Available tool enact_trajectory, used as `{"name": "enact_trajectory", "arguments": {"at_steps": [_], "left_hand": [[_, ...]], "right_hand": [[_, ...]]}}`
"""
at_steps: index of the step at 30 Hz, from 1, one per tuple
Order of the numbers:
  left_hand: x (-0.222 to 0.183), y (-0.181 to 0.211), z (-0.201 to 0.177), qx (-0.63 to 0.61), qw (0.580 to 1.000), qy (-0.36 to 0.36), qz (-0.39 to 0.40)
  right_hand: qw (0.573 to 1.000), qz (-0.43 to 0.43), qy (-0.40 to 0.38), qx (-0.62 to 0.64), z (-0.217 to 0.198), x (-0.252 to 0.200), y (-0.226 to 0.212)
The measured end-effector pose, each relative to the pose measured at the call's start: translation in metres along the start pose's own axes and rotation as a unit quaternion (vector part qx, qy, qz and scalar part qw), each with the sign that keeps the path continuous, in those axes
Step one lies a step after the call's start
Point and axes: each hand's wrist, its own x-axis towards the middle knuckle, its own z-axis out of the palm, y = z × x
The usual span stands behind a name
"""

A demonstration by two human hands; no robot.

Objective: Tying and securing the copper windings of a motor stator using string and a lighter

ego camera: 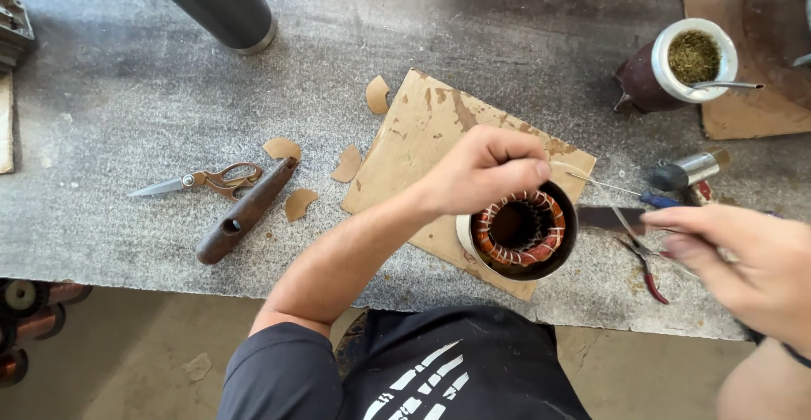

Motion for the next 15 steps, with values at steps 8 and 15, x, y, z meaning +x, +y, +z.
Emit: {"name": "enact_trajectory", "arguments": {"at_steps": [8,15], "left_hand": [[0.010,0.026,0.014,0.252,0.948,-0.104,0.166],[0.000,0.030,0.015,0.356,0.912,-0.081,0.189]], "right_hand": [[0.989,-0.078,0.102,-0.071,0.034,0.007,0.004],[0.977,-0.187,0.054,0.090,0.066,0.046,-0.033]]}}
